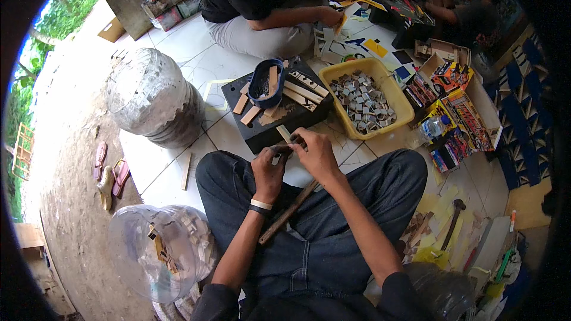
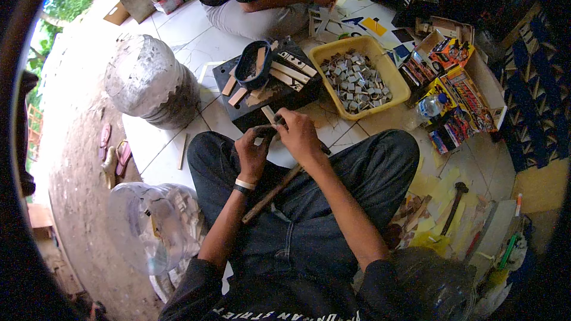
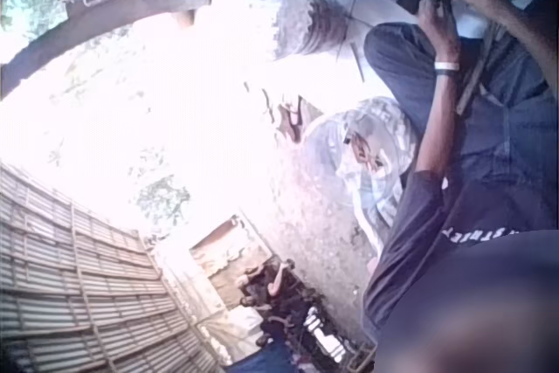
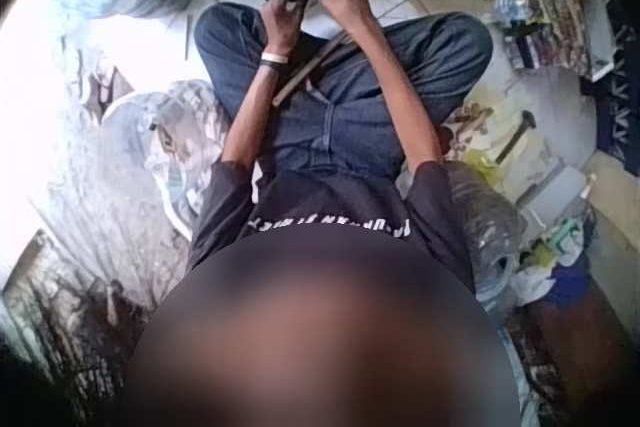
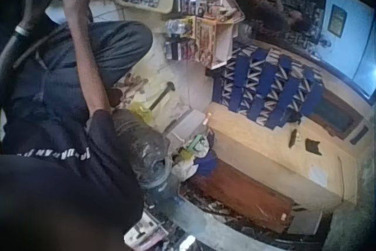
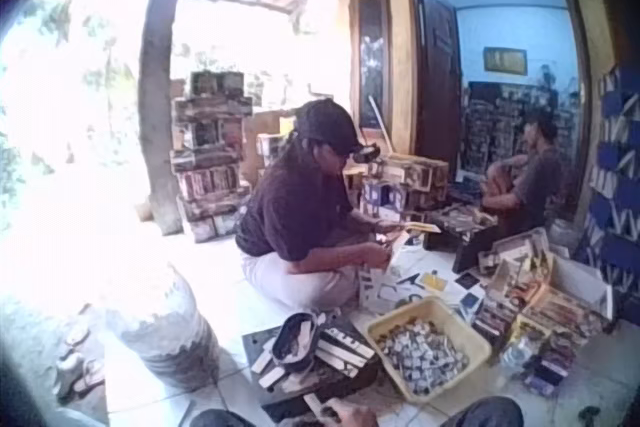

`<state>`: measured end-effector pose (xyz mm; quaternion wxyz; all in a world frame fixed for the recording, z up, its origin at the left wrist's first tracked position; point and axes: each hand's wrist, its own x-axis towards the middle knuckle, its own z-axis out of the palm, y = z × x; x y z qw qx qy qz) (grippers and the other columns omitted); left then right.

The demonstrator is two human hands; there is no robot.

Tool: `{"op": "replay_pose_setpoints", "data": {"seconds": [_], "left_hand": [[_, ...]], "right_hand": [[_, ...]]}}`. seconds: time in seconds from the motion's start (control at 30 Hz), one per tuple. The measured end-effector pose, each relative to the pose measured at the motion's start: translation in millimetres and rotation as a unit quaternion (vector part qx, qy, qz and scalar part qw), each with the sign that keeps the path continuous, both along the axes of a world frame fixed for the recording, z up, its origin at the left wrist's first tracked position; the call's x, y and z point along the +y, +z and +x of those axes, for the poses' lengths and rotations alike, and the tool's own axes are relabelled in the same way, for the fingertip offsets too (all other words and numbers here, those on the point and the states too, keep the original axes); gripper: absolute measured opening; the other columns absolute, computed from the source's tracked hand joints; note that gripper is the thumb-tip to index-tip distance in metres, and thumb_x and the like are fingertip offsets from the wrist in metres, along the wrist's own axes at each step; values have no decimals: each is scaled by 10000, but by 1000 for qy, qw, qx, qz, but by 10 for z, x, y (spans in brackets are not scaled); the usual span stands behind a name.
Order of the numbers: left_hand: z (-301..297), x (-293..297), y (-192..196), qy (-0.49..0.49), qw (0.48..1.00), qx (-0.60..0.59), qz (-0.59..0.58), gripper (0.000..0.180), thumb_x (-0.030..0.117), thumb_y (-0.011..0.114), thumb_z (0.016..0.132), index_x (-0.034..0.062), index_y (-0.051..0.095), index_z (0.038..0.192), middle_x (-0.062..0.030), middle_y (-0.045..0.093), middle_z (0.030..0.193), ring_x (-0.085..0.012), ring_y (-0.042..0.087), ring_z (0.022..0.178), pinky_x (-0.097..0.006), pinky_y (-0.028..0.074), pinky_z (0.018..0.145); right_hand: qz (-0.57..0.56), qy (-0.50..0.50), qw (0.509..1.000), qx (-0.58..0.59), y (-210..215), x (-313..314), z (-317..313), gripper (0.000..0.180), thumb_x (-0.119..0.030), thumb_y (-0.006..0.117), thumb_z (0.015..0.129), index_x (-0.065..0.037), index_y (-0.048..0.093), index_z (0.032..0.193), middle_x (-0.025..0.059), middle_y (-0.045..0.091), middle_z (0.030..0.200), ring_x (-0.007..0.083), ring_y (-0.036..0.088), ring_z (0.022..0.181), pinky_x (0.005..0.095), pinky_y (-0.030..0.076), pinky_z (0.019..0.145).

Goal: The person sits on the floor and assembles small wooden pieces into a frame-like structure. They pick pieces from a container, align them, and use a hammer to tap them into place on a black work block, then inspect the assembled unit.

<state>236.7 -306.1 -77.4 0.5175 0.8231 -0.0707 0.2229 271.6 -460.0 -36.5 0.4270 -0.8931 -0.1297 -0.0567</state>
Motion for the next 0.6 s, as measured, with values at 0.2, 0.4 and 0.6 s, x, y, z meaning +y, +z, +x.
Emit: {"op": "replay_pose_setpoints", "data": {"seconds": [0.2, 0.4, 0.6], "left_hand": [[13, -70, 23, 29, 996, 32, -78, 191, -35, 770, 864, 22, 756, 1045, -141, 787, 1009, -266, 785, 923, -334, 603, 796], [13, -35, -65, 1, 999, -1, -35, 240, -42, 767, 861, 28, 763, 1090, -146, 786, 1029, -255, 786, 931, -328, 606, 809], [4, -4, -96, -10, 999, 6, -33, 239, -51, 764, 854, 25, 763, 1080, -137, 786, 1027, -248, 785, 938, -330, 607, 813]], "right_hand": [[60, -31, 996, -56, -123, 13, -155, 153, -15, 720, 877, 14, 749, 1025, 211, 739, 930, 408, 721, 888, 460, 563, 776], [38, -50, 996, -69, -213, -7, -192, 156, 21, 733, 855, 17, 772, 1005, 190, 755, 948, 376, 736, 872, 419, 571, 760], [59, -25, 996, -68, -244, -45, -171, 184, -57, 751, 864, -5, 742, 1041, 210, 741, 971, 423, 710, 911, 471, 556, 787]]}}
